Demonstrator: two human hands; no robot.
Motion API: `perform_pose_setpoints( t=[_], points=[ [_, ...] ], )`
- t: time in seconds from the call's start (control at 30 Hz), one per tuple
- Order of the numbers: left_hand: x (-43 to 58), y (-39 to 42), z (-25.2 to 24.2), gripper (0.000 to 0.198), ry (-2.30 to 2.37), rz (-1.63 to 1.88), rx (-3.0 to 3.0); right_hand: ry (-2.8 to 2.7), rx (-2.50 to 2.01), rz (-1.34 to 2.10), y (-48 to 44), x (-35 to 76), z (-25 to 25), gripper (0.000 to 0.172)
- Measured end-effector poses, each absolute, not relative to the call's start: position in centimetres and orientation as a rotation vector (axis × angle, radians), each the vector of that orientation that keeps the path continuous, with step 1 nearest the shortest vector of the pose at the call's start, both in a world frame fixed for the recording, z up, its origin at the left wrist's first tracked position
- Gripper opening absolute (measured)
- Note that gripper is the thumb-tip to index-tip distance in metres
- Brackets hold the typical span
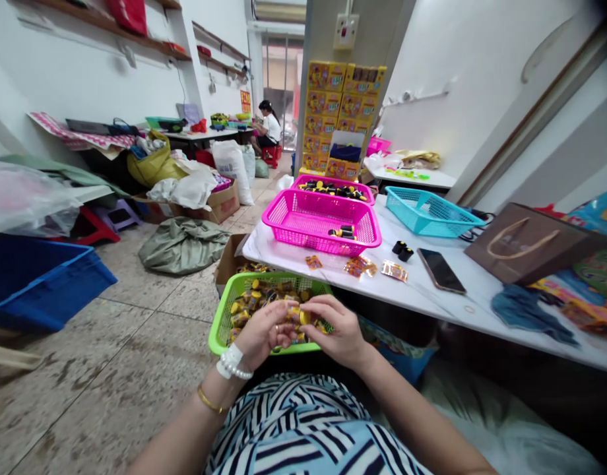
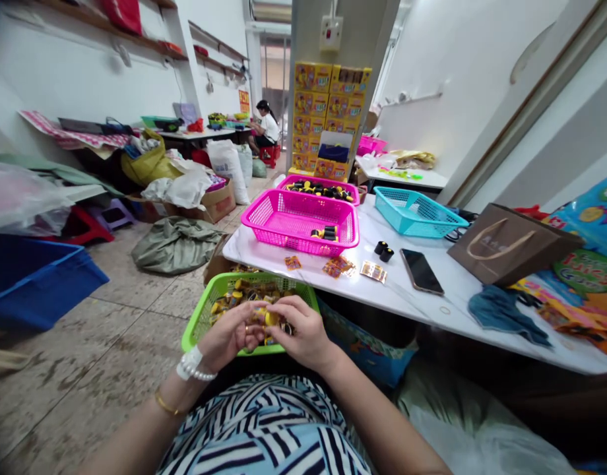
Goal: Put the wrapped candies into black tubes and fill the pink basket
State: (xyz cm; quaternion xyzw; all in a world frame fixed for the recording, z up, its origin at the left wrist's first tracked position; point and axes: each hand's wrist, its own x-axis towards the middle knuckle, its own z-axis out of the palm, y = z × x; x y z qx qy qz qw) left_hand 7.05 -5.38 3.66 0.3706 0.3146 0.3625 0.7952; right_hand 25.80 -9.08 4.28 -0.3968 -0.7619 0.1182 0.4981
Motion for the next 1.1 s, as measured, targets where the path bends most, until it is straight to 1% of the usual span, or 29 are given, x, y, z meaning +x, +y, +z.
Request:
perform_pose_setpoints(
  t=[0.1, 0.23, 0.33, 0.43, 0.53, 0.6, 0.67, 0.77, 0.83, 0.93, 0.97, 1.0, 1.1],
  points=[
    [6.5, -5.4, 4.4, 0.038, 0.684, 0.746, 0.852, -1.903, -0.923, 0.251, -9.1, 26.0, 4.7, 0.029],
    [7.1, -5.3, 5.6, 0.036, 0.687, 0.912, 1.081, -1.786, -0.968, 0.261, -8.6, 25.6, 4.6, 0.029],
    [7.8, -4.8, 6.3, 0.033, 0.645, 0.988, 1.254, -1.565, -0.989, 0.430, -8.3, 25.3, 4.4, 0.027],
    [8.0, -4.2, 6.3, 0.035, 0.612, 0.931, 1.280, -1.525, -0.995, 0.557, -8.2, 25.5, 4.3, 0.027],
    [7.7, -3.9, 5.8, 0.035, 0.639, 0.869, 1.251, -1.634, -1.027, 0.441, -8.3, 25.7, 4.1, 0.027],
    [7.6, -4.0, 5.5, 0.030, 0.656, 0.895, 1.289, -1.606, -1.021, 0.426, -8.5, 25.5, 3.7, 0.027],
    [7.7, -4.3, 5.4, 0.025, 0.667, 0.959, 1.403, -1.465, -1.013, 0.555, -8.6, 25.0, 3.1, 0.026],
    [8.2, -4.4, 5.2, 0.023, 0.697, 1.003, 1.559, -1.236, -1.045, 0.843, -8.7, 24.3, 2.4, 0.023],
    [8.6, -4.3, 5.0, 0.026, 0.709, 0.988, 1.553, -1.174, -1.058, 0.945, -8.6, 24.4, 2.4, 0.028],
    [9.3, -3.8, 4.9, 0.035, 0.674, 0.946, 1.348, -1.256, -0.983, 0.995, -8.3, 25.3, 3.0, 0.047],
    [9.5, -3.7, 4.9, 0.038, 0.657, 0.927, 1.269, -1.316, -0.952, 1.025, -8.2, 25.8, 3.3, 0.049],
    [9.6, -3.6, 4.9, 0.040, 0.640, 0.903, 1.199, -1.365, -0.931, 1.065, -8.1, 26.2, 3.6, 0.047],
    [9.5, -4.0, 5.0, 0.046, 0.591, 0.807, 1.042, -1.353, -0.934, 1.140, -8.1, 26.9, 4.3, 0.022]
  ],
)
